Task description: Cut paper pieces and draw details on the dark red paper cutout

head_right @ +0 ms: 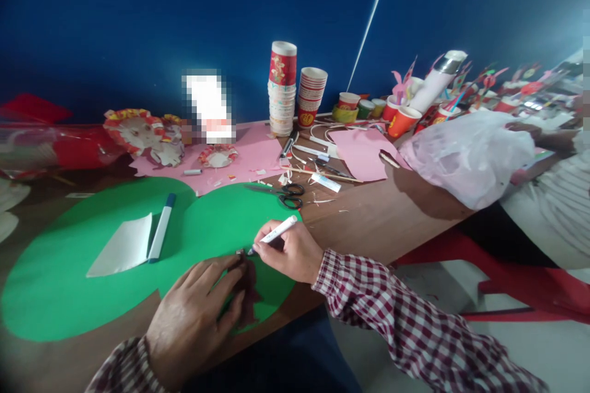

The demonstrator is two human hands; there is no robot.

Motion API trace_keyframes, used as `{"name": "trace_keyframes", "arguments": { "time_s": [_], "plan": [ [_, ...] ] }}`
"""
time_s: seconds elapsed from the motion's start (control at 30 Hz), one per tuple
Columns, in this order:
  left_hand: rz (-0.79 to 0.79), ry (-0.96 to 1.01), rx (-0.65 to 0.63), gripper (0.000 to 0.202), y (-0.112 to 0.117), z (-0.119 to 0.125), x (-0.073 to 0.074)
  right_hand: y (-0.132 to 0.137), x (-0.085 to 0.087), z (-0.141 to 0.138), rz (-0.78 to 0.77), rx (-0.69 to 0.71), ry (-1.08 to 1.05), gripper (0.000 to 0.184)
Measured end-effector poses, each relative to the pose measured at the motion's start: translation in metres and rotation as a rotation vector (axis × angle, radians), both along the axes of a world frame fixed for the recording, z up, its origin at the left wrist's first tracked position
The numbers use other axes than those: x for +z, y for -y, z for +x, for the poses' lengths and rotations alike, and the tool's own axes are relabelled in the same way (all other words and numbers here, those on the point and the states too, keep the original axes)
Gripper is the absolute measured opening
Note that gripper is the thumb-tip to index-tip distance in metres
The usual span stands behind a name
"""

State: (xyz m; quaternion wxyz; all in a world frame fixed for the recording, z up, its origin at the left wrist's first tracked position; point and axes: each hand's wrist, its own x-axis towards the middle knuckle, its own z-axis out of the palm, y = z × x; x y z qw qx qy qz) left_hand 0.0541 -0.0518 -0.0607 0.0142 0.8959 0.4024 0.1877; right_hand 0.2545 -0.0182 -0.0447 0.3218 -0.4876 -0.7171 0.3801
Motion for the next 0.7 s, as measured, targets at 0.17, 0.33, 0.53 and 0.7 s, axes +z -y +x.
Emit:
{"name": "trace_keyframes", "arguments": {
  "time_s": [0.17,0.33,0.53,0.7],
  "plan": [
    [-0.011,0.000,-0.010,0.026,-0.0002,-0.0005,-0.0002,-0.0002,-0.0001,-0.0002,-0.030,-0.005,-0.048,0.014],
    [-0.020,-0.001,-0.012,0.025,-0.0003,-0.0004,0.0003,0.0001,0.0016,-0.0009,-0.049,-0.026,-0.104,0.007],
    [-0.032,-0.009,-0.008,0.026,-0.0008,0.0000,0.0002,0.0006,0.0048,-0.0012,0.090,-0.022,-0.043,0.005],
    [-0.041,-0.005,-0.012,0.026,-0.0003,0.0001,0.0016,0.0008,0.0029,-0.0010,0.222,0.038,0.012,0.007]
  ]
}}
